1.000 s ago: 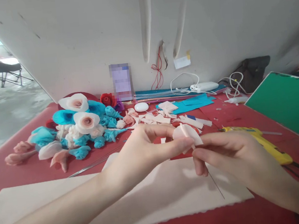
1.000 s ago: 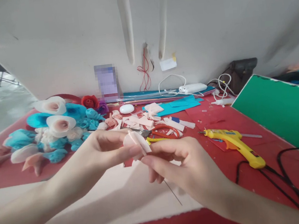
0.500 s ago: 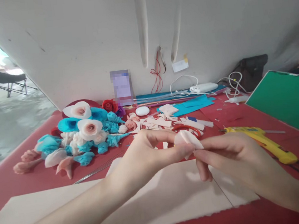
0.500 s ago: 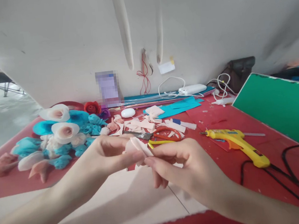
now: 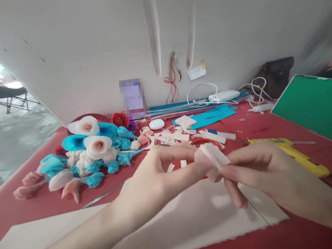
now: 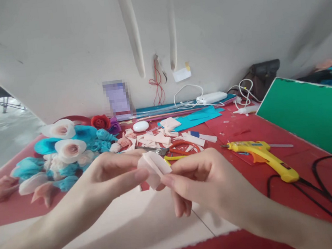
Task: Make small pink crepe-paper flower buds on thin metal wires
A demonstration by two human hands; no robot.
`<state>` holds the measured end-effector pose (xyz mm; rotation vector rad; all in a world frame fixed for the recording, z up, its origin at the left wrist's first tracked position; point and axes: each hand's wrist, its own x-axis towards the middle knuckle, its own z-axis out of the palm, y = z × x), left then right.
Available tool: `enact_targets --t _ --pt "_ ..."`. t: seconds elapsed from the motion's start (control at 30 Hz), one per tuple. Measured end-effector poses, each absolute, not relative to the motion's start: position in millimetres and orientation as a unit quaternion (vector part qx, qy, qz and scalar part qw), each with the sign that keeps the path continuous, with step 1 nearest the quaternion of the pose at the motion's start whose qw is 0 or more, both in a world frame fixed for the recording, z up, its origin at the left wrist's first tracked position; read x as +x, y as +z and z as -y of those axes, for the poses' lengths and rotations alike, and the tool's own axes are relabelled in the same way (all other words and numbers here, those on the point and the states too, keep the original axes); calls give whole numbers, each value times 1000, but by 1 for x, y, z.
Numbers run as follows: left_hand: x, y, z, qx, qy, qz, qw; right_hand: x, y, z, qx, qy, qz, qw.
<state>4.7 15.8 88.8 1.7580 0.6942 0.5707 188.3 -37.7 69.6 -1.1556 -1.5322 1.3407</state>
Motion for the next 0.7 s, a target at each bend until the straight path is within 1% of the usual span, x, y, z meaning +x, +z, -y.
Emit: enact_targets --t 0.23,0.33,0.5,0.6,0.7 --pt "8 95 -12 758 226 -307 529 188 69 40 -472 498 628 367" --pt "9 95 -12 761 231 -306 524 187 71 39 -476 505 622 363" --pt "9 97 -14 757 209 -320 530 186 72 39 -480 502 619 367" --pt "8 98 -14 755 211 -317 534 187 72 39 -474 501 620 375" --pt "7 98 -13 751 218 -314 538 187 71 39 -469 500 630 364"
